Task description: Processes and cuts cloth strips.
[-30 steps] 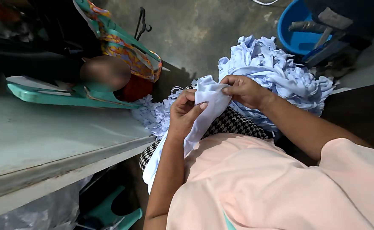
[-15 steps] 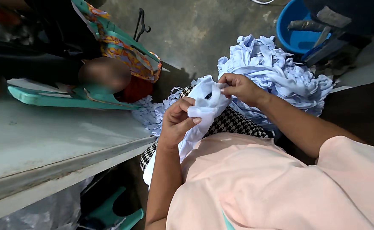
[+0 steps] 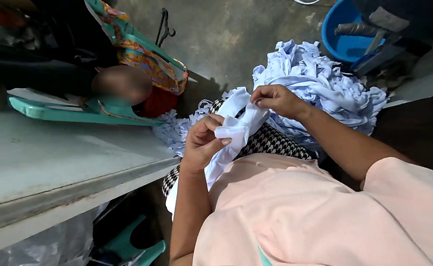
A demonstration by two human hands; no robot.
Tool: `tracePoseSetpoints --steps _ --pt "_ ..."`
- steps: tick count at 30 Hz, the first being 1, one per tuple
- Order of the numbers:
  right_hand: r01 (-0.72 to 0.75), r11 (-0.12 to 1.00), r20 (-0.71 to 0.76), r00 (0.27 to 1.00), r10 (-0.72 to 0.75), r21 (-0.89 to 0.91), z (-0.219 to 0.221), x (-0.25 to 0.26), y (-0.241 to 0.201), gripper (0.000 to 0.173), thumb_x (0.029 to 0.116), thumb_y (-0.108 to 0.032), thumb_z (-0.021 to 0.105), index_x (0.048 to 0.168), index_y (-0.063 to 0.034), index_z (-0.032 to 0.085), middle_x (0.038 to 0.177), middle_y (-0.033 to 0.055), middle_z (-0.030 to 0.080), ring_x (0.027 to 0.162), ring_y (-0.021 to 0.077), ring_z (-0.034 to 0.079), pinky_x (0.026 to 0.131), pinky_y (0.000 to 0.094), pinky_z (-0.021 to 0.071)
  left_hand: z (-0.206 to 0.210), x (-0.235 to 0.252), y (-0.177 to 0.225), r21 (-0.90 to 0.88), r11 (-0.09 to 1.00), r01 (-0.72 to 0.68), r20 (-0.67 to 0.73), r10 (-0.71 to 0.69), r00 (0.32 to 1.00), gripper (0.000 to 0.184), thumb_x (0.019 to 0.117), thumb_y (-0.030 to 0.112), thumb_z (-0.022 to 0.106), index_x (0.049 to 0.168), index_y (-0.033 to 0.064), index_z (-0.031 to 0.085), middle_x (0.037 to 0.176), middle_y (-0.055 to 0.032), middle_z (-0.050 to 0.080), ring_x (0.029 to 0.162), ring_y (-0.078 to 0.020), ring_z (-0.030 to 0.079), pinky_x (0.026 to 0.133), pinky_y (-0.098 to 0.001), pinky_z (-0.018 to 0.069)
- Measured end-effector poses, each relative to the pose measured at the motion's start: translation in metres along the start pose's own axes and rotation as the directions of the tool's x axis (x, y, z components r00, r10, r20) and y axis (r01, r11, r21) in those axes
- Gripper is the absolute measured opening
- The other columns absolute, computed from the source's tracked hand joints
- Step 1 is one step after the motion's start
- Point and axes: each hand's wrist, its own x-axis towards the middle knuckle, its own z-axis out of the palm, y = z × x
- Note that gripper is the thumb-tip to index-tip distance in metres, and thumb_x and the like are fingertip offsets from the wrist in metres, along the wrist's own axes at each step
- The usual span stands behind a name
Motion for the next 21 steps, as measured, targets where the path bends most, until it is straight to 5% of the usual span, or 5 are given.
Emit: tracePoseSetpoints --steps 4,12,18,21 --pt "0.114 0.983 0.027 0.993 -0.119 0.141 -0.008 0.003 0.001 0.022 0.095 0.003 0.044 0.102 -0.006 0.064 0.092 -0.0045 0.065 0.085 0.002 0.062 0.08 0.0241 0.0544 0.002 -0.002 0.002 0.005 1.0 0.011 0.038 -0.011 0.999 0.016 0.0897 0.011 0.077 0.101 0.0191 0.068 0.109 0.0061 0.066 0.095 -0.0047 0.065 0.08 -0.0225 0.0582" --pt "0.163 0.965 0.001 0.986 -0.166 0.206 -0.01 0.007 0.013 0.022 0.0937 0.005 0.046 0.104 -0.0067 0.062 0.094 -0.0049 0.065 0.084 0.0018 0.063 0.078 0.0231 0.0553 0.004 0.0 0.002 -0.032 0.999 0.039 0.112 -0.035 0.993 0.016 0.0907 0.011 0.076 0.103 0.0176 0.068 0.108 0.0049 0.066 0.091 -0.004 0.065 0.076 -0.0212 0.0581" --pt "0.197 0.966 0.076 0.974 -0.212 0.167 -0.016 0.006 0.006 0.025 0.0916 0.005 0.044 0.091 -0.0076 0.065 0.095 -0.003 0.065 0.089 0.0033 0.062 0.08 0.024 0.0546 0.004 0.0 0.001 -0.021 0.999 0.042 0.114 -0.039 0.993 0.016 0.0907 0.01 0.076 0.102 0.0172 0.067 0.107 0.0048 0.066 0.091 -0.0042 0.065 0.075 -0.0215 0.0582" --pt "0.179 0.977 0.065 0.98 -0.187 0.114 -0.019 0.003 0.0 0.023 0.0936 0.006 0.045 0.101 -0.0029 0.065 0.096 -0.0011 0.067 0.087 0.0033 0.064 0.08 0.0245 0.0563 0.005 0.0 0.0 -0.034 0.998 0.053 0.11 -0.049 0.993 0.017 0.0904 0.009 0.075 0.103 0.0177 0.068 0.107 0.0046 0.066 0.091 -0.0042 0.065 0.075 -0.0213 0.0581"
